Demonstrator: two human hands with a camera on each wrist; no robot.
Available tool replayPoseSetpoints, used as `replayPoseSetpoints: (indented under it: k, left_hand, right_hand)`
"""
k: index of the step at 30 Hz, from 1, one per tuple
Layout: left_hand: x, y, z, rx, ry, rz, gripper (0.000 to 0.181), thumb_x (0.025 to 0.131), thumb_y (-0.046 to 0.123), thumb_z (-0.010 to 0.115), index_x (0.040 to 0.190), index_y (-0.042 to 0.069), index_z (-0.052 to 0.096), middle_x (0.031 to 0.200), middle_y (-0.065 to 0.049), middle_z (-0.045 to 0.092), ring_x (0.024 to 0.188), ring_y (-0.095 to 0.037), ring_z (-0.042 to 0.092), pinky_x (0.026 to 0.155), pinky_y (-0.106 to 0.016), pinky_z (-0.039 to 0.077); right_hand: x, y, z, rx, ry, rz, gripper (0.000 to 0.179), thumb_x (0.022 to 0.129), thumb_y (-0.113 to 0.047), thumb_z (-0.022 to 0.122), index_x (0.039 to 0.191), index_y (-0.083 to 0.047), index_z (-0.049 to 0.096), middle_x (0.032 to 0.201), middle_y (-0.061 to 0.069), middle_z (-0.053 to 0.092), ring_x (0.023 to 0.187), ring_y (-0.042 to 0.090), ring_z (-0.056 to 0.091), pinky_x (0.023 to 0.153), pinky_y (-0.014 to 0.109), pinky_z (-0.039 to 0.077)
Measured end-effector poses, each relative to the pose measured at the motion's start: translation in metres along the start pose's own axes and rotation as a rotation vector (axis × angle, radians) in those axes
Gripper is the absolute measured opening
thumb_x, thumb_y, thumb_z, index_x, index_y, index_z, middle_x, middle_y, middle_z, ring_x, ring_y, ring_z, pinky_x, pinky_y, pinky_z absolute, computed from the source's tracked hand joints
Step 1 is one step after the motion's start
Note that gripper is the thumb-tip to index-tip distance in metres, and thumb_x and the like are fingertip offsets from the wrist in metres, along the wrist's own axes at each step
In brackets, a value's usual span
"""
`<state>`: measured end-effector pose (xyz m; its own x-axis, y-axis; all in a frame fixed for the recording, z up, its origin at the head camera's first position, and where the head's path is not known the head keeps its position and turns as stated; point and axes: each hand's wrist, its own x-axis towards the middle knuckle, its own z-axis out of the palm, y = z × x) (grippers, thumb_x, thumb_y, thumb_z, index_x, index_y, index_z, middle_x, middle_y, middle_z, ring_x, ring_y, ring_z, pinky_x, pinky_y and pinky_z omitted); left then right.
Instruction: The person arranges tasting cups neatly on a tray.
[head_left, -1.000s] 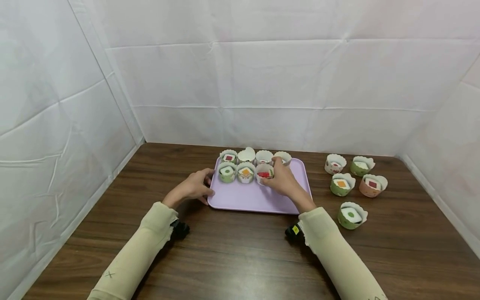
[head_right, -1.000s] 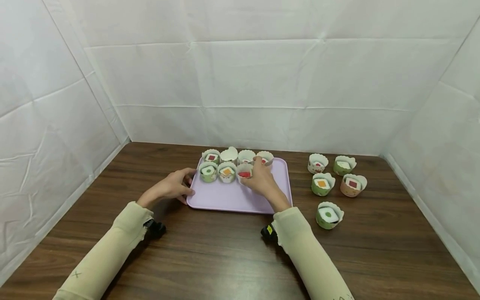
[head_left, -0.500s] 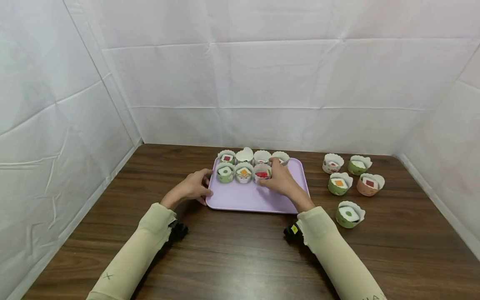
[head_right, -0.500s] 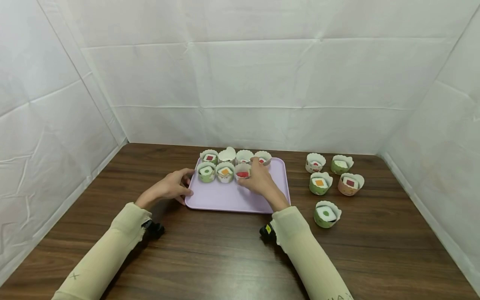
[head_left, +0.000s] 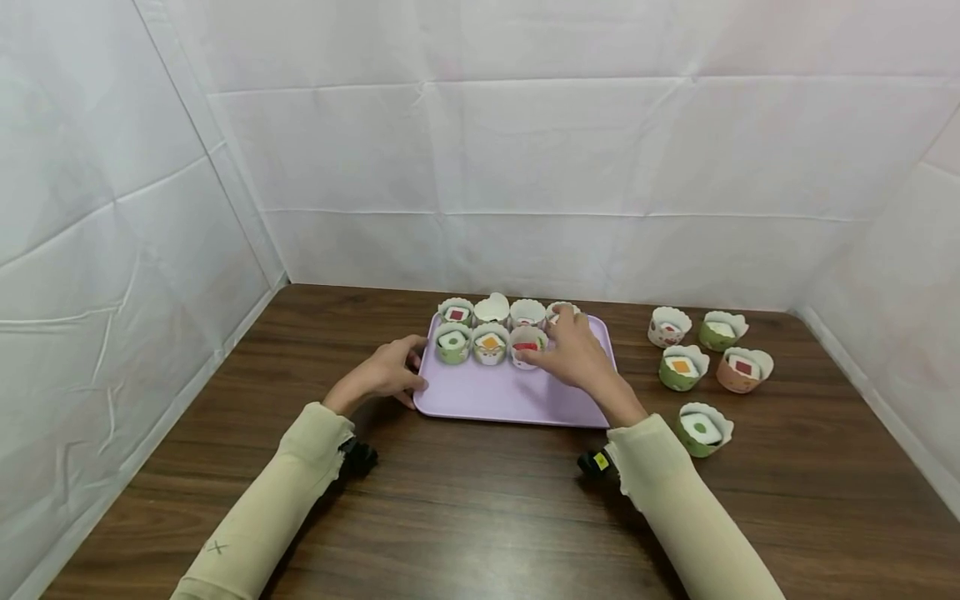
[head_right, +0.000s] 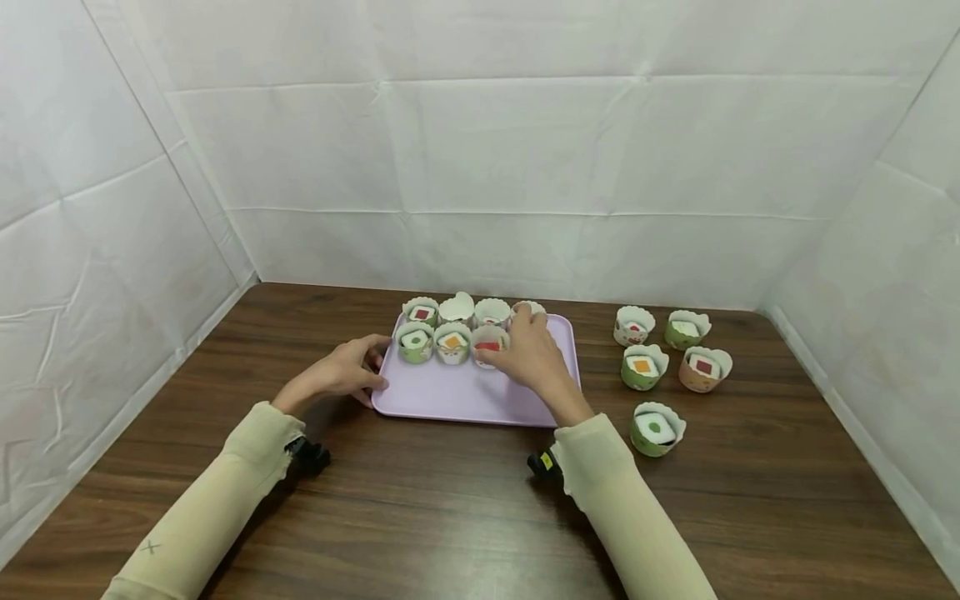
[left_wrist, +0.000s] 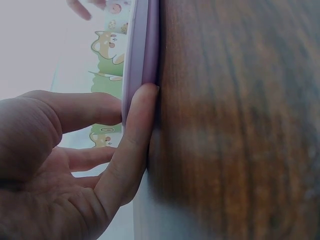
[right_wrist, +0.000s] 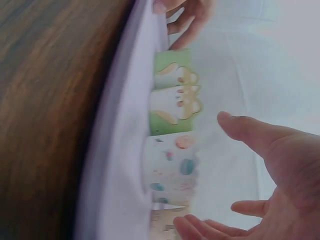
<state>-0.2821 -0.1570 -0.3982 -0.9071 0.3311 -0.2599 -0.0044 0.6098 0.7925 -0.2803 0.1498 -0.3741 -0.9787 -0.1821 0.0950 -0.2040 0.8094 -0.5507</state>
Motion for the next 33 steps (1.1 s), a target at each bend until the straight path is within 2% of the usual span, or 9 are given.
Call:
replayPoseSetpoints:
  k: [4, 7, 12, 15, 20, 29, 33]
  left_hand:
    - [0.000, 0.000, 0.000, -0.002, 0.001, 0.006, 0.078, 0.091, -0.008, 0.068, 0.159, 0.000, 0.031, 0.119, -0.024, 0.052, 0.082, -0.029, 0.069, 0.063, -0.037, 0.068]
    - [-0.001, 0.001, 0.000, -0.004, 0.000, 0.007, 0.078, 0.091, -0.008, 0.068, 0.159, 0.000, 0.031, 0.119, -0.024, 0.052, 0.082, -0.029, 0.069, 0.063, -0.037, 0.068]
    - [-0.003, 0.002, 0.001, -0.003, 0.001, -0.002, 0.078, 0.091, -0.008, 0.068, 0.159, 0.001, 0.032, 0.120, -0.024, 0.051, 0.082, -0.029, 0.069, 0.063, -0.037, 0.068]
    - [-0.003, 0.002, 0.001, 0.000, 0.000, 0.002, 0.078, 0.091, -0.008, 0.068, 0.159, 0.000, 0.031, 0.121, -0.025, 0.051, 0.083, -0.029, 0.069, 0.063, -0.037, 0.068]
    - [-0.002, 0.001, 0.000, -0.001, -0.001, -0.004, 0.078, 0.091, -0.008, 0.068, 0.159, 0.000, 0.031, 0.122, -0.025, 0.051, 0.083, -0.029, 0.069, 0.064, -0.037, 0.068]
    - [-0.002, 0.002, -0.001, 0.001, -0.002, -0.008, 0.077, 0.091, -0.008, 0.068, 0.159, 0.000, 0.031, 0.122, -0.025, 0.051, 0.083, -0.029, 0.069, 0.064, -0.037, 0.068]
    - [-0.002, 0.003, -0.001, 0.000, -0.004, -0.003, 0.077, 0.091, -0.008, 0.068, 0.159, 0.000, 0.031, 0.122, -0.025, 0.051, 0.083, -0.029, 0.069, 0.063, -0.037, 0.068]
  right_hand:
    - [-0.008, -0.007, -0.009, 0.011, 0.043, -0.009, 0.098, 0.087, -0.050, 0.079, 0.153, 0.005, 0.032, 0.151, 0.036, 0.033, 0.133, 0.047, 0.045, 0.108, 0.061, 0.048]
    - [-0.016, -0.012, -0.015, 0.023, 0.054, -0.055, 0.093, 0.090, -0.047, 0.077, 0.154, 0.003, 0.032, 0.147, 0.034, 0.036, 0.125, 0.046, 0.051, 0.106, 0.061, 0.049]
    - [-0.034, -0.014, -0.025, -0.014, 0.058, -0.156, 0.083, 0.092, -0.036, 0.076, 0.153, 0.000, 0.034, 0.144, 0.028, 0.039, 0.105, 0.036, 0.058, 0.090, 0.053, 0.055]
    - [-0.044, -0.012, -0.032, -0.026, 0.043, -0.190, 0.082, 0.092, -0.034, 0.076, 0.155, -0.003, 0.033, 0.148, 0.025, 0.038, 0.107, 0.034, 0.063, 0.086, 0.049, 0.060]
    - [-0.058, 0.001, -0.046, -0.001, 0.000, -0.246, 0.081, 0.092, -0.030, 0.078, 0.155, -0.004, 0.032, 0.150, 0.022, 0.038, 0.123, 0.032, 0.063, 0.089, 0.044, 0.064]
    - [-0.082, 0.036, -0.074, -0.052, -0.019, -0.288, 0.081, 0.091, -0.023, 0.081, 0.154, -0.002, 0.034, 0.144, 0.021, 0.046, 0.123, 0.036, 0.062, 0.090, 0.048, 0.063]
    - [-0.092, 0.055, -0.091, -0.125, 0.004, -0.312, 0.077, 0.084, -0.020, 0.086, 0.146, -0.004, 0.044, 0.138, 0.018, 0.052, 0.119, 0.036, 0.062, 0.091, 0.054, 0.060]
